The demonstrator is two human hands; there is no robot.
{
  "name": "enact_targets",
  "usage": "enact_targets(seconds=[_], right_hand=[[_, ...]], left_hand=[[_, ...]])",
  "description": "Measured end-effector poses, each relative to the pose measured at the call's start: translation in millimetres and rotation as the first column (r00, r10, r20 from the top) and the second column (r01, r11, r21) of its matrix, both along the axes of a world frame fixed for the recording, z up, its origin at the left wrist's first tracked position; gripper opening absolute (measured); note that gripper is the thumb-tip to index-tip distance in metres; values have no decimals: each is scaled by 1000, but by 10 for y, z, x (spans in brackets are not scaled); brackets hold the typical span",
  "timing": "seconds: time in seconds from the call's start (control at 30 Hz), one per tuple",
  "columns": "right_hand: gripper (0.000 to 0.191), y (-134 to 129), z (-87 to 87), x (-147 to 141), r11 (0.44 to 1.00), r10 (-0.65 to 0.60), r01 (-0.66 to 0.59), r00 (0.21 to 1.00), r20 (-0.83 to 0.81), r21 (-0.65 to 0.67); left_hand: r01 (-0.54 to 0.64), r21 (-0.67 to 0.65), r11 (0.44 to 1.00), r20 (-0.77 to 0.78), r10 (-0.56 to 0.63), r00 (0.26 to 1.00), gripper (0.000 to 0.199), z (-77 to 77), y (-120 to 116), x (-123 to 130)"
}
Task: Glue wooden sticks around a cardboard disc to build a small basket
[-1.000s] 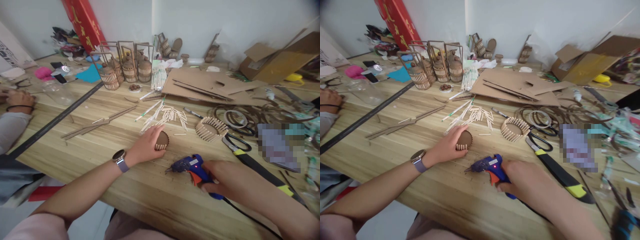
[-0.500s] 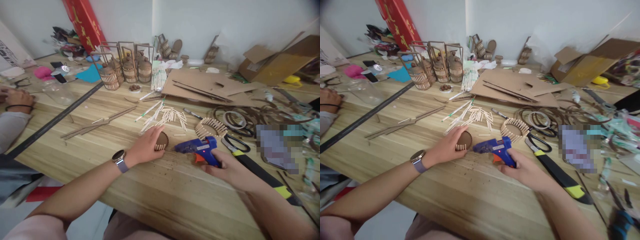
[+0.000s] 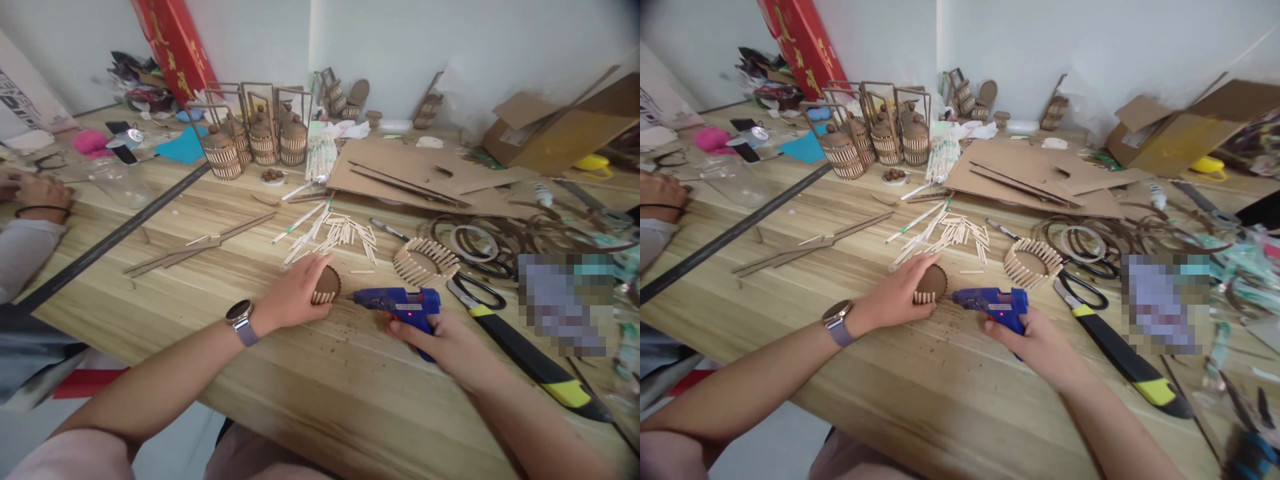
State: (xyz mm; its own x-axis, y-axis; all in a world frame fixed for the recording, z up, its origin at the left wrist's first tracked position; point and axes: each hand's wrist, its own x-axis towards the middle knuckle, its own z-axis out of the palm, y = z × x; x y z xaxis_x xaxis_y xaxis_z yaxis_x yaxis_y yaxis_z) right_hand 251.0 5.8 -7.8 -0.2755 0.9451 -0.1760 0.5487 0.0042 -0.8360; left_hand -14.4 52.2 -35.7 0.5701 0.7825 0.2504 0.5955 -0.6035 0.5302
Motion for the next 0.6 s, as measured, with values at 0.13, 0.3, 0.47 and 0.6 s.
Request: enact_targets(seconds=[0.13, 0.3, 0.47, 0.6], right_hand=[[39, -37, -26, -50, 995, 31, -38, 997, 77, 93], [36, -90, 9, -143, 987, 50, -73, 986, 157, 142], [32, -97, 37, -188, 983, 36, -68, 982, 186, 170], [34, -100, 5, -183, 982, 28, -61, 982, 186, 179]], left_hand=[[-13, -15, 1000, -9, 13, 1000, 87, 12, -2, 8], [-24, -27, 999, 0, 24, 1000, 87, 10, -1, 19], [-22, -30, 999, 7, 22, 1000, 89, 4, 3, 19], [-18, -31, 999, 4, 18, 1000, 88, 9, 6, 18]])
